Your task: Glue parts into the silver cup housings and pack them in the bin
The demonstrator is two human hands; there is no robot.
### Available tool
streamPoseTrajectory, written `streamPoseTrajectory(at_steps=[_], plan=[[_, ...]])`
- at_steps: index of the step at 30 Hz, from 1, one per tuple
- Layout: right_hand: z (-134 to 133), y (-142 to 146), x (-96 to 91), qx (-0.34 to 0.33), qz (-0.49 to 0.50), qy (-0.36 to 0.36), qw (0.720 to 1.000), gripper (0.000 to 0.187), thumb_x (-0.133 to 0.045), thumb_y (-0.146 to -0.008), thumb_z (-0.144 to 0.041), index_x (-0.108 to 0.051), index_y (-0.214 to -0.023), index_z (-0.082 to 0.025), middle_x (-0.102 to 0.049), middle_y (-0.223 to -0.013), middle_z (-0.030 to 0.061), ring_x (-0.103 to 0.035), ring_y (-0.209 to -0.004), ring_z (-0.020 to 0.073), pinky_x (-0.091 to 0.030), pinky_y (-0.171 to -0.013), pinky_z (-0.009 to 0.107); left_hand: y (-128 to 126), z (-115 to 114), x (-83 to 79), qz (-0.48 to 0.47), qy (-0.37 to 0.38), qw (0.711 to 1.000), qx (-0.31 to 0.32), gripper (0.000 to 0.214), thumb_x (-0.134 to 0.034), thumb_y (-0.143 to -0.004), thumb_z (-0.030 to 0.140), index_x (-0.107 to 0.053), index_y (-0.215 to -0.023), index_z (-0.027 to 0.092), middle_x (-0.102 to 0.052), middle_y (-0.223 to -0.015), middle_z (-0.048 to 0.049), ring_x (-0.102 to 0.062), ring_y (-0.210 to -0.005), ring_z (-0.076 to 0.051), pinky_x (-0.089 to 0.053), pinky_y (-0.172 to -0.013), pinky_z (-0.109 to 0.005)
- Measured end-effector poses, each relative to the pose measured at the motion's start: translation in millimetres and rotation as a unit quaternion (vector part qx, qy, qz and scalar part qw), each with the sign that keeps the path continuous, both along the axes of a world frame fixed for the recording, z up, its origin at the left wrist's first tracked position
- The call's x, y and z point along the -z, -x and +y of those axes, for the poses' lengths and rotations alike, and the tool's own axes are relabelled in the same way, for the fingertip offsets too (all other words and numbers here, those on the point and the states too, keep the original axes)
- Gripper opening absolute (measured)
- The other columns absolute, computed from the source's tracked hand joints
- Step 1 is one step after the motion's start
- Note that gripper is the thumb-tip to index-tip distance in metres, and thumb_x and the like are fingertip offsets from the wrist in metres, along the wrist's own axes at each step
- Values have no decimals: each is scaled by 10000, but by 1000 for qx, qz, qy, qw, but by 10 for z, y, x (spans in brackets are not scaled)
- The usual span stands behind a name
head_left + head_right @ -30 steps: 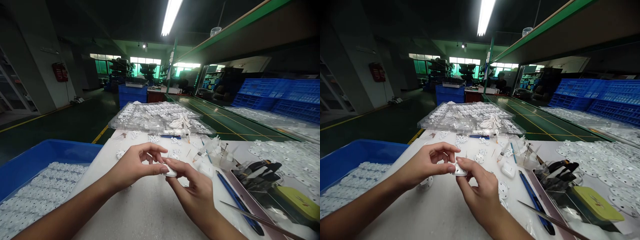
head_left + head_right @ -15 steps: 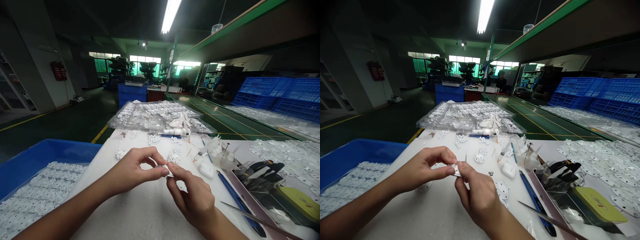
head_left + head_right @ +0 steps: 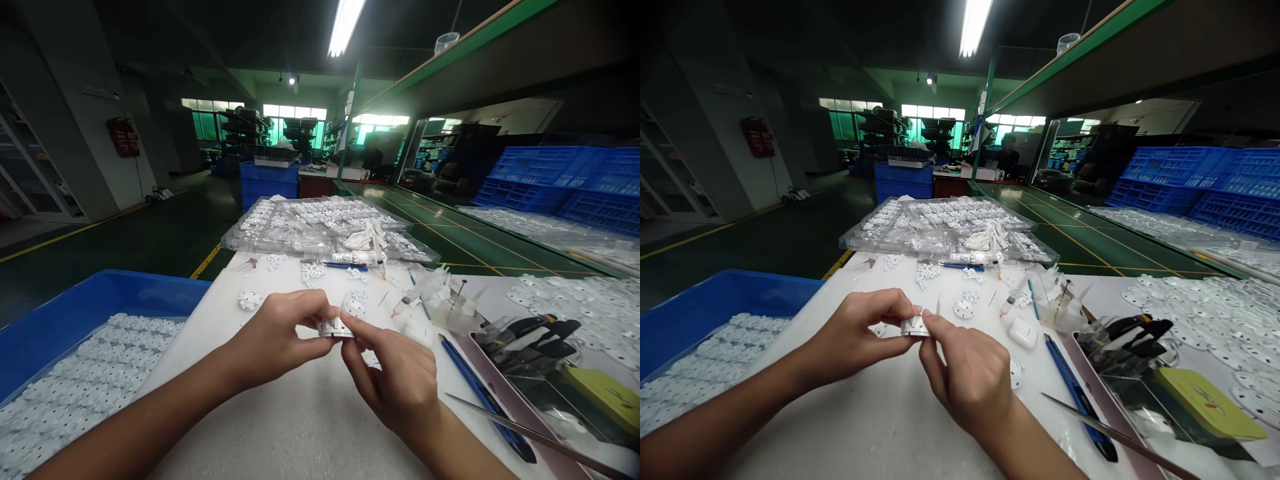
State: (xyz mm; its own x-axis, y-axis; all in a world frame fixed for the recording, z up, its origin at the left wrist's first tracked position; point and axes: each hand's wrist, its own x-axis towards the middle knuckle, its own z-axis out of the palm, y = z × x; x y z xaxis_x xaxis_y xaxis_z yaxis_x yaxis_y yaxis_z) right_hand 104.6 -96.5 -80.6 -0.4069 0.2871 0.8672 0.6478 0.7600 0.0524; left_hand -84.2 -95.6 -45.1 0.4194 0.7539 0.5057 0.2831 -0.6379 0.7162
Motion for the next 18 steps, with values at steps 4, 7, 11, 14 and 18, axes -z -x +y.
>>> streamPoseTrajectory(at_steps=[4,7,11,14,18], plan=[[29,-92,-74,-27,56,40,997,382,-566,-825,-179,-493,-1200,-180,-690,-871,60,-613,-599,139,-488,-545,275,64,40,-30,19,-51,998,-28,141,-623,-766,98,-502,-738,166,-563,-743,16,-560,-722,-98,-494,-661,-181],[100,-161,-116,-38,148,148,977,300,-483,-893,-214,-475,-1192,-199,-664,-926,52,-592,-608,112,-497,-566,257,120,112,-23,37,-93,993,-62,130,-611,-757,79,-512,-754,163,-566,-740,12,-551,-703,-97,-484,-636,-180],[188,-167,-143,-32,123,326,937,313,-420,-939,-375,-439,-1214,-226,-616,-1062,70,-599,-669,115,-498,-603,262,158,195,40,51,-123,988,-73,137,-595,-750,61,-508,-758,167,-549,-722,18,-531,-675,-94,-461,-613,-186],[201,-109,-112,2,23,416,909,466,-471,-904,-452,-371,-1305,-237,-617,-933,52,-597,-651,142,-473,-575,273,174,228,92,61,-138,986,-72,128,-579,-758,61,-518,-785,170,-551,-735,16,-524,-676,-93,-462,-624,-192],[222,-37,38,46,-60,425,902,384,-508,-876,-404,-455,-1208,-220,-583,-804,19,-548,-587,140,-407,-526,255,181,250,125,59,-158,982,-88,128,-576,-749,56,-517,-768,168,-535,-712,20,-507,-647,-88,-463,-618,-192]])
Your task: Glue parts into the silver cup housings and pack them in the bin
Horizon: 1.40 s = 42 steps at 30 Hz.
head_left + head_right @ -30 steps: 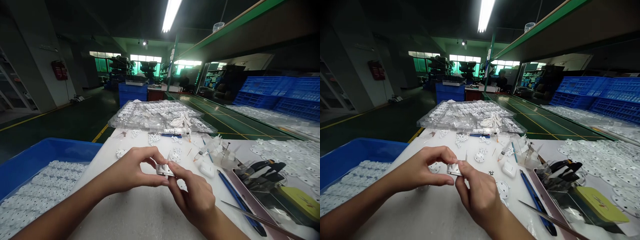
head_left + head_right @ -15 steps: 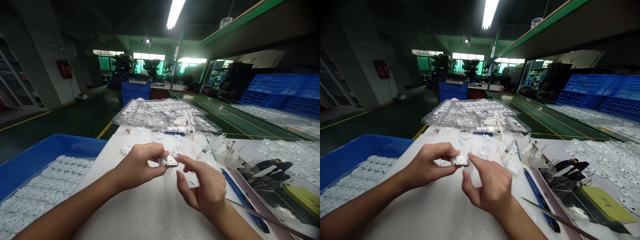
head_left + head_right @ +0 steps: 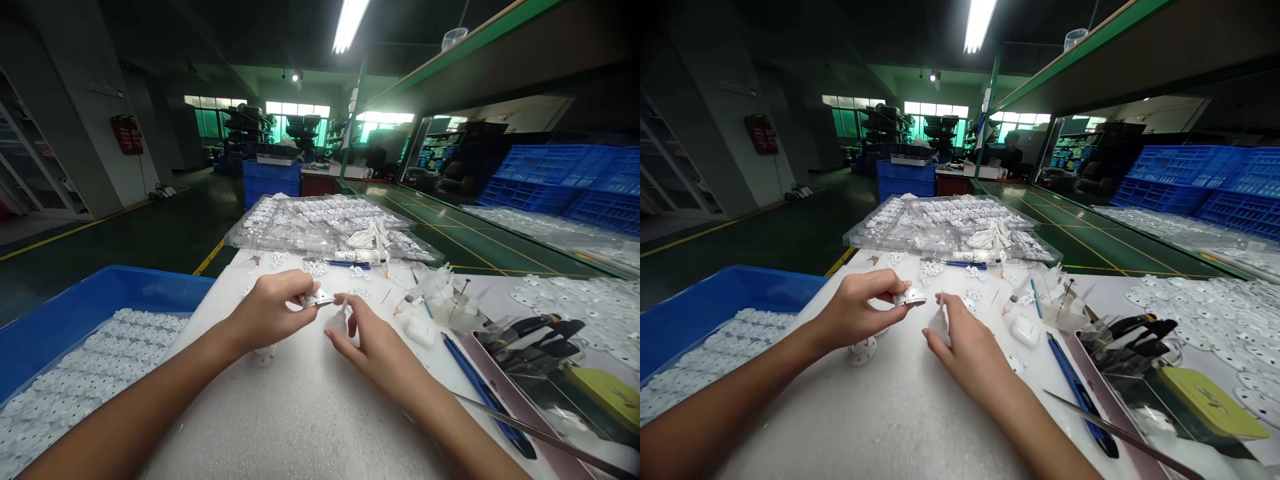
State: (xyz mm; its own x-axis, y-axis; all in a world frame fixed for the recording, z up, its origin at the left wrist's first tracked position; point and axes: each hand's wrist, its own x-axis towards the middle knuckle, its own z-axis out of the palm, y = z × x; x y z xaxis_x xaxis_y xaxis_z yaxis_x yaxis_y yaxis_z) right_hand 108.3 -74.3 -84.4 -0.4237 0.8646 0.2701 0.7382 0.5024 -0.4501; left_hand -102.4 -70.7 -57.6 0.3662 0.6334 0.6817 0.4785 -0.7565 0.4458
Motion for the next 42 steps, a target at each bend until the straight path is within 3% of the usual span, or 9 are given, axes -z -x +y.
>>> streamPoseTrajectory(at_steps=[2,4,7,11,13,20,28,34,42], plan=[[24,13,69,3,-29,-14,999,182,-495,-875,-355,-541,-961,-201,-575,-777,24,-540,-619,147,-390,-549,254,-6,0,2,-1,5,1000,-1,117,-577,-750,68,-518,-762,168,-540,-714,16,-511,-648,-94,-461,-612,-199],[39,17,88,10,-21,-16,1000,176,-501,-865,-356,-514,-804,-191,-574,-768,35,-549,-678,168,-395,-583,266,-16,-7,-2,-2,18,1000,5,114,-575,-751,75,-511,-756,169,-545,-720,11,-519,-659,-101,-456,-609,-203],[20,26,12,25,96,43,994,196,-494,-870,-389,-472,-852,-195,-591,-753,24,-557,-659,164,-416,-589,274,-23,-17,-10,2,24,1000,19,128,-562,-747,64,-494,-745,173,-525,-705,17,-511,-661,-103,-440,-615,-207],[-54,60,-136,-45,333,152,929,176,-465,-891,-368,-412,-876,-201,-583,-745,4,-568,-682,137,-467,-655,277,-15,-17,-9,43,-16,999,13,139,-542,-744,47,-490,-751,175,-502,-697,19,-469,-639,-102,-392,-599,-212],[-89,85,-171,-72,381,186,903,203,-454,-906,-396,-413,-881,-199,-540,-708,-14,-525,-636,111,-455,-632,258,-18,-15,6,75,-32,997,-1,136,-527,-753,48,-480,-731,174,-488,-687,17,-450,-621,-102,-376,-585,-213],[-154,151,-142,-27,340,226,912,319,-556,-850,-481,-446,-962,-202,-502,-659,-42,-437,-550,85,-381,-522,220,-88,-66,74,189,-120,974,-23,172,-447,-819,74,-565,-872,187,-508,-686,4,-451,-560,-110,-327,-491,-218],[-152,162,-123,-16,388,315,866,356,-610,-799,-483,-441,-949,-207,-488,-657,-55,-395,-523,71,-331,-514,212,-114,-98,81,218,-180,959,-21,211,-405,-876,86,-570,-971,177,-540,-692,-7,-475,-556,-120,-336,-469,-229],[-174,188,-147,-4,435,362,824,367,-638,-773,-429,-432,-971,-198,-427,-599,-77,-318,-481,58,-275,-484,209,-133,-98,109,228,-191,954,-22,181,-406,-883,86,-574,-873,152,-571,-707,-22,-517,-575,-122,-349,-469,-231],[-198,182,-155,9,444,360,821,322,-619,-787,-369,-434,-992,-204,-368,-591,-82,-306,-499,64,-265,-497,219,-129,-113,117,212,-146,966,-15,154,-428,-866,91,-561,-898,162,-546,-732,-15,-489,-582,-115,-358,-492,-222]])
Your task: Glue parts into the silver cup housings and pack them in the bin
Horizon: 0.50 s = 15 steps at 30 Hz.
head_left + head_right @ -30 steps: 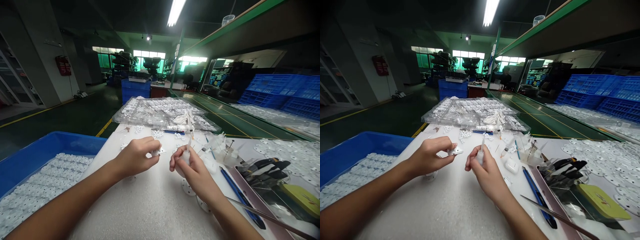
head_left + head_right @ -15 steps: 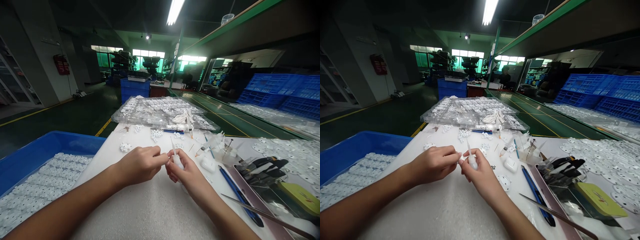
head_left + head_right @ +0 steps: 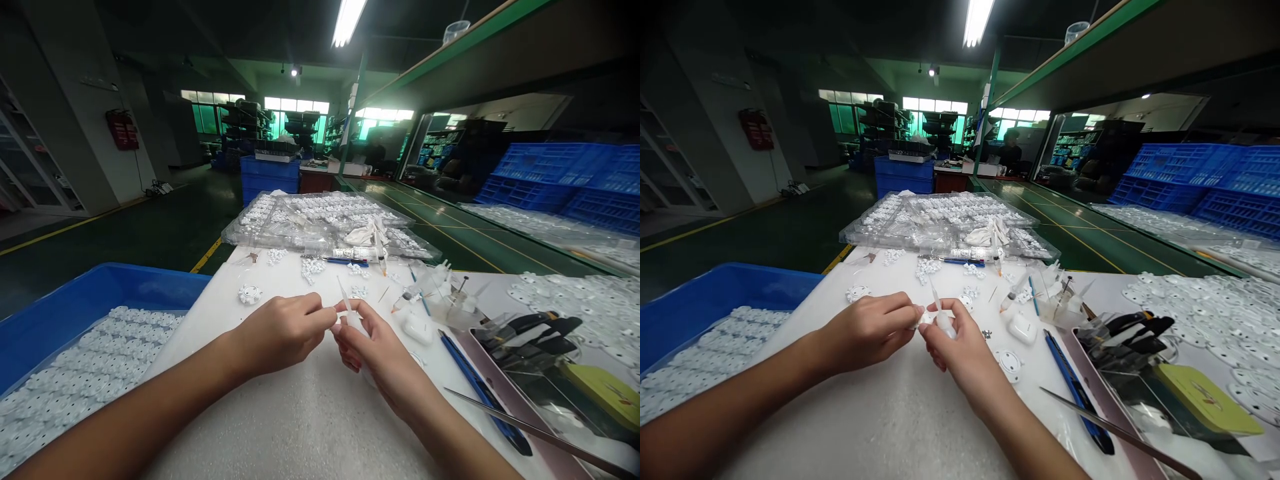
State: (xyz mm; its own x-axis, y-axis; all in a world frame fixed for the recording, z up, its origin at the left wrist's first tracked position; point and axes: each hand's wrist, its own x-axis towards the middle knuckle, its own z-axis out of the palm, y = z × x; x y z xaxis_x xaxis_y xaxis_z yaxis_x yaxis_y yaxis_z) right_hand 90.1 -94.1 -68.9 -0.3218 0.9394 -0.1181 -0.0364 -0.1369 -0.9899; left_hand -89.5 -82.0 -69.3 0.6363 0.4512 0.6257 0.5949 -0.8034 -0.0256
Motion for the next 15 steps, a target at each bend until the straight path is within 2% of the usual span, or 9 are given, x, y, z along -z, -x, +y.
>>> streamPoseTrajectory(at_steps=[5,9,15], plan=[[-29,-54,-35,-30,56,-31,998,306,-640,-791,-402,-443,-939,-222,-341,-620,-68,-314,-548,69,-268,-528,217,-8,-93,-115,-51,20,998,-13,125,-490,-826,78,-525,-748,168,-476,-679,10,-419,-553,-101,-339,-483,-213],[-26,-65,-51,-11,7,-62,998,352,-666,-765,-473,-458,-899,-222,-339,-625,-66,-300,-550,69,-246,-526,220,-22,-120,-125,-43,-10,999,-3,123,-489,-828,67,-560,-814,166,-506,-696,8,-443,-565,-106,-324,-473,-225],[-11,-76,-73,-28,-45,-51,997,349,-720,-725,-408,-472,-898,-234,-347,-643,-69,-306,-569,71,-246,-532,216,-55,-108,-103,-38,-27,999,-4,101,-480,-868,103,-545,-813,157,-509,-673,3,-445,-553,-113,-325,-465,-232]])
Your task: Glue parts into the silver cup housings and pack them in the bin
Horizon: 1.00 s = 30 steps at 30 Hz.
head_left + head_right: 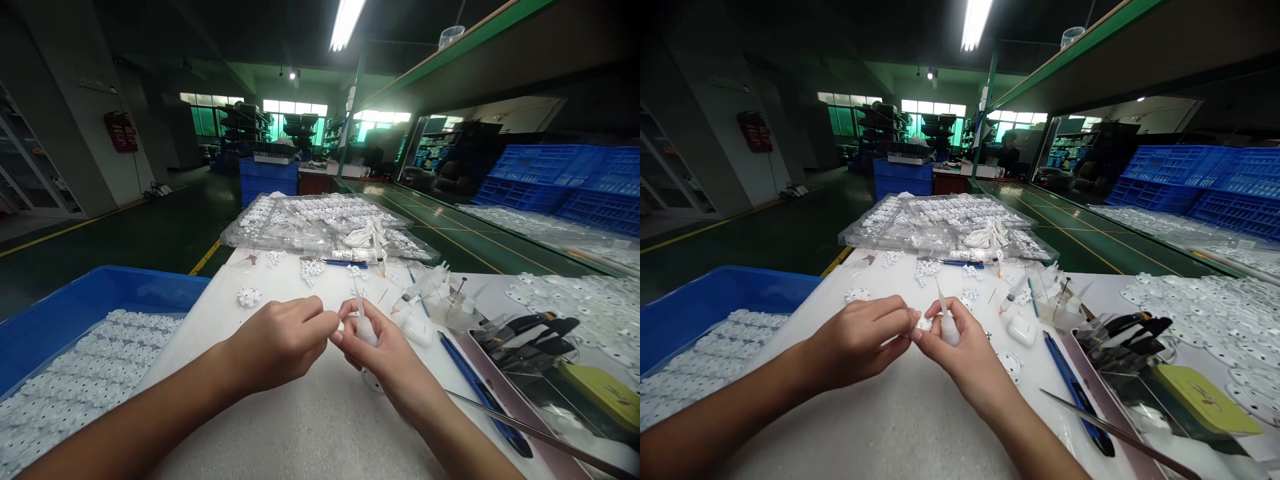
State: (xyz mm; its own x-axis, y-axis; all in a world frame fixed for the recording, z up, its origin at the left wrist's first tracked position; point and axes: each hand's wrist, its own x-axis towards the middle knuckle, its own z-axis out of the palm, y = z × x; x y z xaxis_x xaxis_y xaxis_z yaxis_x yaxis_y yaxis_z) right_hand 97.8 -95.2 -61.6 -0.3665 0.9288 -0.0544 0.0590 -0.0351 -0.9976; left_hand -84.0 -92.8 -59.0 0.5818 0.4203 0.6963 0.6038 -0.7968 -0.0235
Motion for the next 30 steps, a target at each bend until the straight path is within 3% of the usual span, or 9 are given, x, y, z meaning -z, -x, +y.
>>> streamPoseTrajectory(at_steps=[6,11,13,16,19,22,25,28,30], plan=[[3,22,25,21,88,70,993,380,-763,-672,-357,-484,-887,-214,-363,-626,-74,-307,-549,58,-271,-515,194,44,33,18,40,-13,999,2,131,-458,-867,84,-553,-837,169,-507,-690,-5,-412,-539,-117,-295,-447,-239],[62,16,39,135,242,98,956,291,-741,-685,-227,-513,-863,-202,-483,-822,-30,-490,-753,86,-474,-684,219,111,63,-70,-89,144,985,19,104,-545,-797,76,-501,-759,163,-521,-718,3,-480,-623,-102,-397,-548,-212],[73,25,19,161,269,100,944,264,-719,-737,-275,-510,-891,-225,-514,-894,-21,-540,-863,123,-522,-735,281,104,76,-104,-190,265,945,16,132,-622,-775,139,-494,-760,168,-541,-729,11,-508,-636,-95,-436,-576,-201],[64,47,-25,159,256,60,952,328,-638,-818,-432,-482,-1076,-302,-570,-961,6,-591,-921,175,-539,-643,272,61,108,-113,-319,455,831,23,241,-708,-737,253,-485,-794,180,-539,-684,28,-542,-608,-102,-494,-558,-210],[76,31,-37,159,199,-21,967,440,-582,-842,-500,-469,-1207,-283,-613,-972,53,-609,-825,161,-494,-544,207,4,143,-50,-397,554,730,46,295,-743,-697,235,-472,-799,180,-507,-648,47,-562,-600,-114,-579,-595,-304],[126,-42,-26,170,153,-73,971,401,-601,-832,-491,-565,-1110,-204,-628,-998,78,-571,-678,106,-488,-569,208,-54,158,52,-419,586,692,49,313,-772,-653,196,-487,-778,168,-490,-651,48,-559,-587,-113,-604,-592,-363],[140,-117,-50,181,123,-102,970,401,-610,-817,-504,-565,-1106,-229,-625,-813,26,-451,-494,65,-380,-444,195,-96,145,111,-418,632,649,66,340,-792,-630,189,-483,-770,164,-517,-652,35,-603,-605,-143,-605,-600,-375],[80,-152,-97,230,75,-157,957,373,-651,-780,-503,-560,-1045,-256,-500,-584,-41,-398,-467,78,-305,-430,196,-99,124,93,-431,668,600,84,363,-790,-641,187,-459,-786,167,-616,-736,-20,-660,-679,-191,-598,-627,-353],[36,-165,-98,276,43,-217,935,348,-693,-741,-486,-559,-956,-247,-494,-621,-32,-450,-531,101,-352,-484,221,-82,116,58,-442,680,578,93,370,-784,-651,181,-444,-798,169,-660,-816,-64,-679,-717,-210,-592,-635,-330]])
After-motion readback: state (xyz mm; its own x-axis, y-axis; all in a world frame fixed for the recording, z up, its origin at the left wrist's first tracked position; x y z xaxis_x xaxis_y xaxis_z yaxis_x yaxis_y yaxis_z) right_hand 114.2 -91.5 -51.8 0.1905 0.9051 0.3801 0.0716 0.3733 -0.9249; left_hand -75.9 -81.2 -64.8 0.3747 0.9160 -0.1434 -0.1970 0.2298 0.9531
